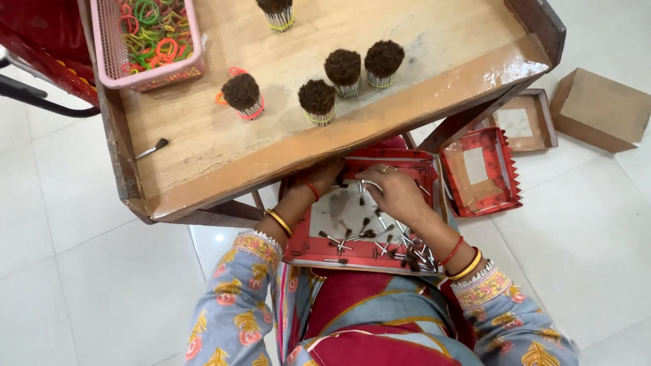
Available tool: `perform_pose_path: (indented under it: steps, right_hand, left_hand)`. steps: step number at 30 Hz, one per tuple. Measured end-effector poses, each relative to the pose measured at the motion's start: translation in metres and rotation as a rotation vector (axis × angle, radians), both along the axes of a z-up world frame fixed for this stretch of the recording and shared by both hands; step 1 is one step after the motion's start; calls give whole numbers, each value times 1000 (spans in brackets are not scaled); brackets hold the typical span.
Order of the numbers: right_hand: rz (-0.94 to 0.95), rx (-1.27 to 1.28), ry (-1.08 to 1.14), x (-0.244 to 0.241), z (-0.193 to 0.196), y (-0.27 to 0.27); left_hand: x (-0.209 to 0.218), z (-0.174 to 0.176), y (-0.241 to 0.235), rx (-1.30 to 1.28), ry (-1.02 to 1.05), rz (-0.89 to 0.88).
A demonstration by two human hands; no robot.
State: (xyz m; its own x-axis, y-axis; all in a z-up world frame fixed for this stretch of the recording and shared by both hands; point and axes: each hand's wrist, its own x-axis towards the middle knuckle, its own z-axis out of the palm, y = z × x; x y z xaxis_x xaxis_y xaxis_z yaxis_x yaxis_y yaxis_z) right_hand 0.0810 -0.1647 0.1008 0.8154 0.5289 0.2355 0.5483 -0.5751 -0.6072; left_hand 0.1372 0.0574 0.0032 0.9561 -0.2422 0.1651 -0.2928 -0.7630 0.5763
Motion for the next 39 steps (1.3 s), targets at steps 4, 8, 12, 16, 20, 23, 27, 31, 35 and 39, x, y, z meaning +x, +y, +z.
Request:
perform_pose_path:
  steps: [4,8,12,16,20,23,27,31,35,39]
  right_hand:
    - [-44,-113,-10,15,-40,5]
    - [-25,-184,55,11,-70,9]
    - [167,-176,158,-32,-62,6]
    - [221,-182,276,-55,-32,-8]
    - [237,-135,280,-67,-24,-21]
    - [176,-133,278,-63,-18,-26]
    - [79,-72,228,-61,-13,-29]
    - [141,93,41,-65,11,-19]
    - [235,153,-147,-66,-6,-8]
    - [355,242,5,-56,-30,-14]
  left_hand:
    - [0,-43,-1,-47,43,95]
    - [-44,-21,7,373,58,-183]
    - [-101,9,13,189,223,-175]
    - [-135,38,7,29,253,-258]
    - [-151,42,-6,68,321,-284]
    - [-160,13,-15,259,253,-324]
    - [-159,-24,-30,566,103,-382]
    - [-134,48,-31,235,369,-341]
    - [-141,17,-49,-1071,879,-22]
    - [-151,-16,-57,-1617,1021,-77]
